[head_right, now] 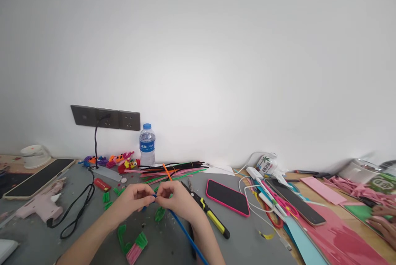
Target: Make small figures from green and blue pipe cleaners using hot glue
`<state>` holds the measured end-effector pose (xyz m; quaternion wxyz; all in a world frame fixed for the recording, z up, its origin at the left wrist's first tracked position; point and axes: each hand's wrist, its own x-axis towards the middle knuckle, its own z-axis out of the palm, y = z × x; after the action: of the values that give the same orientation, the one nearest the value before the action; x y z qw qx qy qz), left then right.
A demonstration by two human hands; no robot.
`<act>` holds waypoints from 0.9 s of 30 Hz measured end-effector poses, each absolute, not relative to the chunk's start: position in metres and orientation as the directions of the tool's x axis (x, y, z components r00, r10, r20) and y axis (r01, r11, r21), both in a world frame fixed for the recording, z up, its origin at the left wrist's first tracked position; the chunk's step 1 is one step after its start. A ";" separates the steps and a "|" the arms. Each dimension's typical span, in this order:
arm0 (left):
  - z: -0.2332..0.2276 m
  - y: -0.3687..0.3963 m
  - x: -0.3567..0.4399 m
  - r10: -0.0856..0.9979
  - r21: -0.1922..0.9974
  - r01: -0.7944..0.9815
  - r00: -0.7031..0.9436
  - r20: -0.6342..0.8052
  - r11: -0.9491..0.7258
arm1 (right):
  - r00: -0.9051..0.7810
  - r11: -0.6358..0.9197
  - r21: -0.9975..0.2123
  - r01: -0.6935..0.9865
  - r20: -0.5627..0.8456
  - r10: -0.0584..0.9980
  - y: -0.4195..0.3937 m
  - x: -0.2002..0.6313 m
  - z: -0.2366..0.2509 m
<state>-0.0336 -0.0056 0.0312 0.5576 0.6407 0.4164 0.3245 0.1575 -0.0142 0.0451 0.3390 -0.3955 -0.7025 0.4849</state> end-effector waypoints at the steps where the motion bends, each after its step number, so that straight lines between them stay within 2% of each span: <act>1: 0.032 -0.006 -0.034 0.895 0.985 0.168 0.443 -0.053 -0.025 | -0.451 0.208 -0.951 0.230 0.085 0.889 -0.014 0.157 0.045; 5: 0.036 -0.005 -0.033 0.909 0.996 0.088 0.414 -0.054 0.019 | -0.401 0.153 -0.971 0.183 0.069 0.914 -0.012 0.152 0.045; 9: 0.036 -0.004 -0.032 0.953 0.999 -0.022 0.302 -0.030 0.039 | -0.332 0.129 -0.989 0.073 0.098 0.938 -0.009 0.150 0.047; 11: 0.035 -0.004 -0.031 0.966 0.997 -0.058 0.256 -0.025 0.041 | -0.317 0.083 -0.996 0.035 0.068 0.946 -0.008 0.150 0.047; 15: 0.038 -0.005 -0.031 0.973 0.998 -0.055 0.231 -0.023 0.037 | -0.296 -0.005 -1.000 -0.024 0.002 0.955 -0.008 0.150 0.046; 20: 0.039 -0.007 -0.030 0.975 0.999 0.034 0.223 0.015 -0.023 | -0.320 -0.073 -0.997 0.019 -0.075 0.944 -0.010 0.148 0.045; 27: 0.036 -0.011 -0.024 0.984 0.997 -0.078 0.177 -0.009 0.023 | -0.320 -0.072 -0.997 -0.043 -0.055 0.946 -0.010 0.143 0.038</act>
<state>-0.0240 -0.0106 0.0362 0.5660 0.5178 0.4375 0.4692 0.1428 -0.0105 0.0382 0.4098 -0.4150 -0.5442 0.6031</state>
